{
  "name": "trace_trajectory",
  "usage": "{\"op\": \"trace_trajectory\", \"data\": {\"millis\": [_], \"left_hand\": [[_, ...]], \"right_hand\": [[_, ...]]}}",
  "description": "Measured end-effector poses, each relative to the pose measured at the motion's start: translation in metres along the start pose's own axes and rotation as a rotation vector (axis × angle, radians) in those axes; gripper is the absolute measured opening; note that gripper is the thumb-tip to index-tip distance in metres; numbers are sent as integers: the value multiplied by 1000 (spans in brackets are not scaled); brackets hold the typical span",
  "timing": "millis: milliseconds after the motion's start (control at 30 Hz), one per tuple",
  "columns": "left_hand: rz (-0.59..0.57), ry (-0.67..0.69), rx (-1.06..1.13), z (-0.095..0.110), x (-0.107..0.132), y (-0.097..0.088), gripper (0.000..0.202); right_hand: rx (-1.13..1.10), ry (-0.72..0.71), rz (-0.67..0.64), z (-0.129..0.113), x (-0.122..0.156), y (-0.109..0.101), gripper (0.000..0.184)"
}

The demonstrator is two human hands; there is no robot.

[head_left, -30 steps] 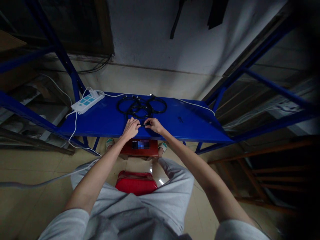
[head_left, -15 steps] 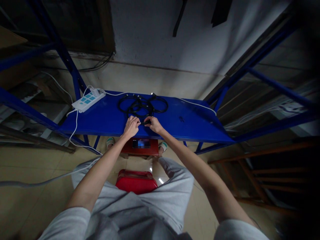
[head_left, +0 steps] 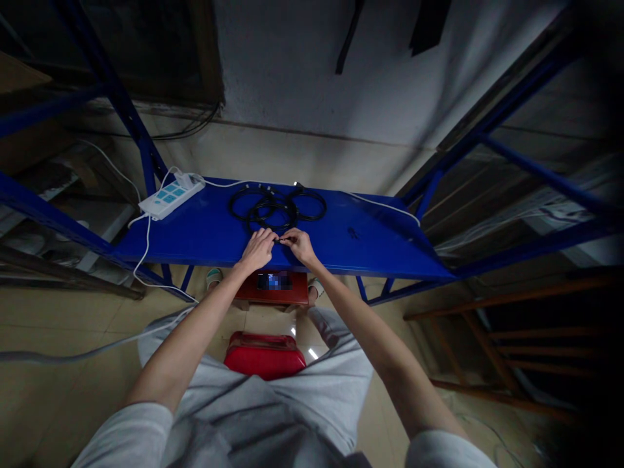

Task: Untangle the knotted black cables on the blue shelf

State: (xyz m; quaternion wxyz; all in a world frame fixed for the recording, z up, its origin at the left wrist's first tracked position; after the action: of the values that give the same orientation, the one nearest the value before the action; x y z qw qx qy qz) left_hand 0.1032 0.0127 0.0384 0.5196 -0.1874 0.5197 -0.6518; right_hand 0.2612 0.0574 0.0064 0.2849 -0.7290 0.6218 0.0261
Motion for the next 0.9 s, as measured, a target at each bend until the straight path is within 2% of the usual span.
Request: {"op": "trace_trajectory", "data": {"millis": [67,233,333,467,600,667,800,900], "left_hand": [[-16,8,12,2,-2,1,18],[-64,-114,64,-4,-14,8,21],[-38,-158,53,-5,-20,11,18],[6,-152,83,-5,-22,13,20],[40,-126,122,-9,-24,13,4],[62,-134,167,-12,-26,13,5],[85,-148,270,-16,-28,14,10],[116,-112,312,-17,-28,13,8]], "right_hand": [[4,20,13,2,-1,1,7],[16,78,48,2,-5,5,12],[26,96,97,0,-4,6,14],[-11,95,147,-5,-1,3,23],[-68,115,171,-9,0,0,31],[-82,129,176,-8,-1,-1,33],[-91,130,169,-5,-3,-1,34],[-72,134,141,-1,-4,0,28]]}}
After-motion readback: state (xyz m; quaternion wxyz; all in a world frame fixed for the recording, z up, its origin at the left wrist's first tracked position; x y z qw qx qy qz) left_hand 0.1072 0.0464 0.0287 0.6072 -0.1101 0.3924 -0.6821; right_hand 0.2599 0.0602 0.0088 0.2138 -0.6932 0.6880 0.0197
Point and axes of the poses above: each hand's wrist, its own x-axis away from the middle knuckle, its own y-axis out of the palm, z = x × y, the point moved 5 cm from there along -x, towards the middle knuckle, and after that the axes turned 1 degree about -y, right-handed, at the moved point
